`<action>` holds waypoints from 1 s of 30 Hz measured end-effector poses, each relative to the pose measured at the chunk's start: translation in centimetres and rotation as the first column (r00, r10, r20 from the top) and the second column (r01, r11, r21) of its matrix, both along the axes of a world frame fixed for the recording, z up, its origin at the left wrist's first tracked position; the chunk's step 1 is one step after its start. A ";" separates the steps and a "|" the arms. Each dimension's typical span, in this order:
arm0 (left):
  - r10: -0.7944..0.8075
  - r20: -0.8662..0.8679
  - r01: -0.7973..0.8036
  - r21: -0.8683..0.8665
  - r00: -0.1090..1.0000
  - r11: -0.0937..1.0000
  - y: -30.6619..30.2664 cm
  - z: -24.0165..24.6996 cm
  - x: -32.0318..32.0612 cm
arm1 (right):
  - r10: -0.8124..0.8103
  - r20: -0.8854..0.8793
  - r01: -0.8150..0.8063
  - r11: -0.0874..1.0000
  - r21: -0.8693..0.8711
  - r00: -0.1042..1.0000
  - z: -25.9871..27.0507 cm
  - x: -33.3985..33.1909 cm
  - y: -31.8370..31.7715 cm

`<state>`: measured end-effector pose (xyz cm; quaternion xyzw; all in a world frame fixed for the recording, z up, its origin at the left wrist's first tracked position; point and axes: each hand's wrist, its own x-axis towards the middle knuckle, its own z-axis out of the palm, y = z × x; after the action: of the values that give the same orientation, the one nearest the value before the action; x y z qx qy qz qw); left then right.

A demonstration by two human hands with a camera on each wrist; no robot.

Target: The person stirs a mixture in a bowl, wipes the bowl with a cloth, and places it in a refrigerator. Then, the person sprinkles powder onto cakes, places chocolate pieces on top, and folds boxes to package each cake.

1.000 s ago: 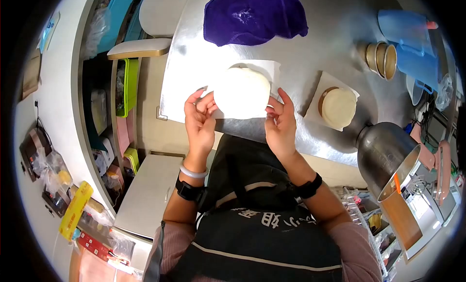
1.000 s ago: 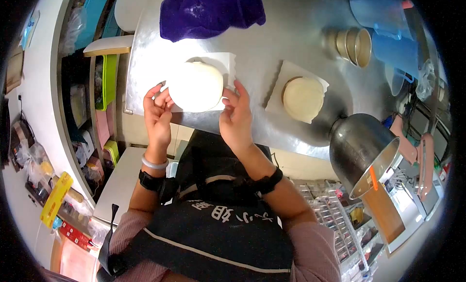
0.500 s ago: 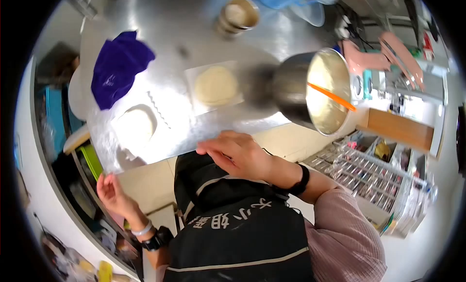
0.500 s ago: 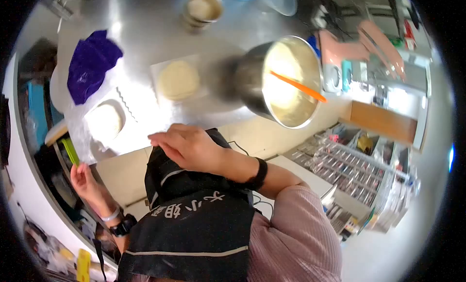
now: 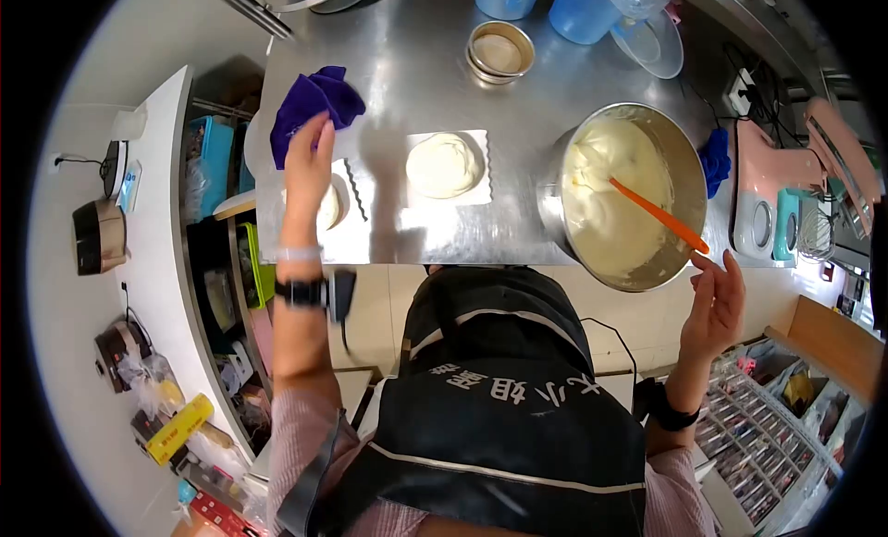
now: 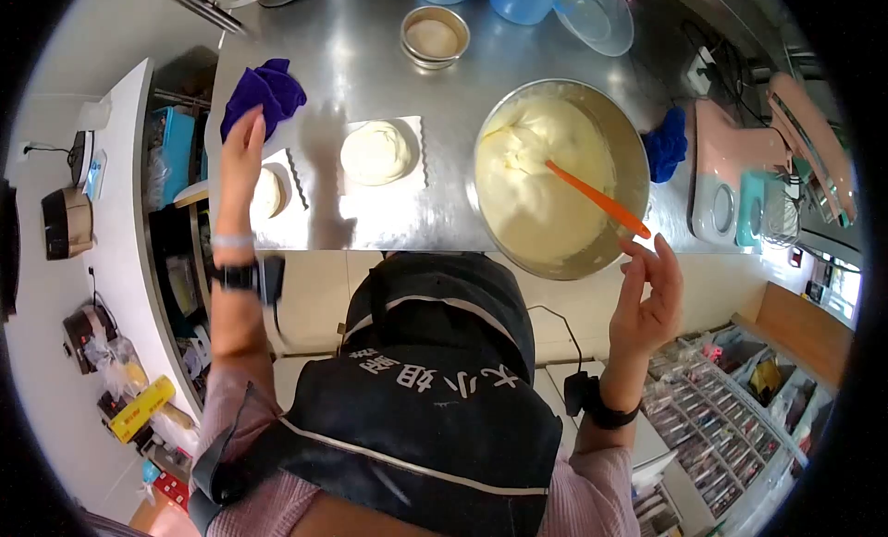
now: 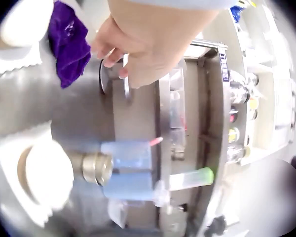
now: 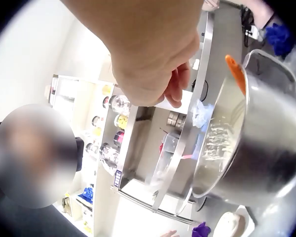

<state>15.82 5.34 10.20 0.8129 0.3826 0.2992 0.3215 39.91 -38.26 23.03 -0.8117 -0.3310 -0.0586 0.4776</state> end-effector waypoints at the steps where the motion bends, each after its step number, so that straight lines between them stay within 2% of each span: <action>1: 0.032 -0.138 -0.009 0.162 0.990 0.987 2.4 -1.8 1.1 | -0.006 0.002 0.006 1.000 -0.003 1.000 0.0 0.2 -0.4; 3: 0.178 -0.357 -0.087 0.254 0.917 0.963 6.8 -6.9 2.7 | -0.030 0.065 0.032 0.999 -0.027 0.997 0.0 0.2 -0.9; 4: 0.259 -0.546 -0.089 0.317 0.797 0.944 8.9 -9.1 3.2 | -0.057 0.051 0.058 0.998 -0.019 0.997 0.0 0.1 -1.3; 5: 0.257 -0.682 -0.135 0.228 0.685 0.964 9.4 -9.5 4.0 | -0.068 0.078 0.072 0.996 -0.046 0.995 0.3 0.2 -1.6; 6: 0.208 -0.714 -0.189 0.108 0.668 0.976 10.8 -11.4 4.0 | -0.076 0.104 0.084 0.994 -0.074 0.992 0.6 0.3 -1.8; 8: 0.121 -0.846 -0.087 0.089 0.519 0.992 13.3 -15.4 3.1 | -0.108 0.135 0.122 0.988 -0.098 0.985 1.3 0.6 -1.9; 10: 0.159 -0.863 -0.158 0.093 0.480 0.983 11.9 -12.1 4.5 | -0.072 0.202 0.108 0.979 -0.174 0.977 1.8 1.4 -1.7; 11: 0.149 -0.866 -0.153 0.085 0.478 0.985 11.6 -12.5 4.6 | -0.031 0.236 0.081 0.975 -0.206 0.971 1.7 2.2 -1.6; 12: 0.182 -0.830 -0.084 0.162 0.527 0.983 12.4 -13.3 3.9 | -0.004 0.228 0.071 0.954 -0.290 0.974 2.3 2.6 -0.9; 13: 0.212 -0.787 -0.019 0.246 0.579 0.969 13.1 -13.4 3.5 | 0.087 0.298 0.038 0.920 -0.390 0.951 2.7 3.3 -0.1; 14: 0.216 -0.785 -0.015 0.255 0.581 0.967 13.9 -13.3 3.1 | 0.180 0.359 0.018 0.875 -0.483 0.916 2.8 4.2 0.7; 16: 0.074 -0.725 0.218 0.301 0.685 0.928 14.7 -13.0 2.0 | 0.287 0.313 -0.043 0.795 -0.605 0.905 1.6 5.8 1.7; 17: 0.068 -0.621 0.162 0.306 0.781 0.938 15.5 -13.0 1.5 | 0.404 0.296 -0.114 0.733 -0.670 0.866 1.2 6.6 2.2; 18: 0.074 -0.618 0.159 0.313 0.782 0.936 15.2 -11.8 2.1 | 0.404 0.300 -0.114 0.738 -0.665 0.864 0.4 7.4 2.8; 20: 0.112 -0.484 0.179 0.515 0.868 0.839 12.7 -6.9 3.3 | 0.674 0.116 -0.162 0.336 -0.928 0.730 -1.5 8.4 3.6; 21: 0.199 -0.508 0.149 0.564 0.838 0.812 9.4 -3.8 4.5 | 0.679 0.119 -0.166 0.339 -0.926 0.724 -1.6 8.4 4.2; 22: 0.211 -0.504 0.138 0.570 0.838 0.810 6.3 -1.1 5.8 | 0.726 0.085 -0.131 0.235 -0.963 0.682 -1.6 8.3 5.0; 23: 0.048 -0.407 0.115 0.366 0.912 0.923 3.0 1.4 7.1 | 0.767 0.045 -0.086 0.130 -0.988 0.640 -1.5 8.6 5.3; 24: -0.089 -0.260 0.129 0.139 0.962 0.982 -0.8 3.5 8.4 | 0.775 0.050 -0.085 0.133 -0.987 0.630 -1.0 9.1 5.1; 25: -0.139 -0.197 0.132 -0.052 0.971 0.990 -6.1 5.4 9.7 | 0.768 -0.075 -0.199 0.069 -0.978 0.636 -0.2 9.8 5.0; 26: -0.178 -0.124 0.144 -0.241 0.976 0.960 -10.5 6.8 10.5 | 0.752 -0.202 -0.313 0.006 -0.950 0.627 0.3 10.4 4.7; 27: -0.391 -0.101 0.370 -0.181 0.915 0.911 -12.8 5.1 10.3 | 0.751 -0.170 -0.400 0.135 -0.907 0.638 -0.1 11.7 3.3; 28: -0.477 -0.038 0.438 -0.336 0.878 0.834 -16.4 5.0 11.0 | 0.756 -0.168 -0.396 0.129 -0.909 0.633 0.3 12.8 2.5; 29: -0.501 0.007 0.454 -0.431 0.866 0.779 -19.7 5.5 11.8 | 0.677 -0.418 -0.566 -0.002 -0.824 0.606 1.2 13.7 2.0; 30: -0.501 0.223 0.528 -0.573 0.836 0.627 -22.4 7.7 13.5 | 0.358 -0.703 -0.773 0.094 -0.628 0.615 2.7 13.4 1.9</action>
<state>29.31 -17.01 17.91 0.7317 0.2033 0.0709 0.6468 53.34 -36.40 25.71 -0.7205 -0.4984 0.4820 -0.0144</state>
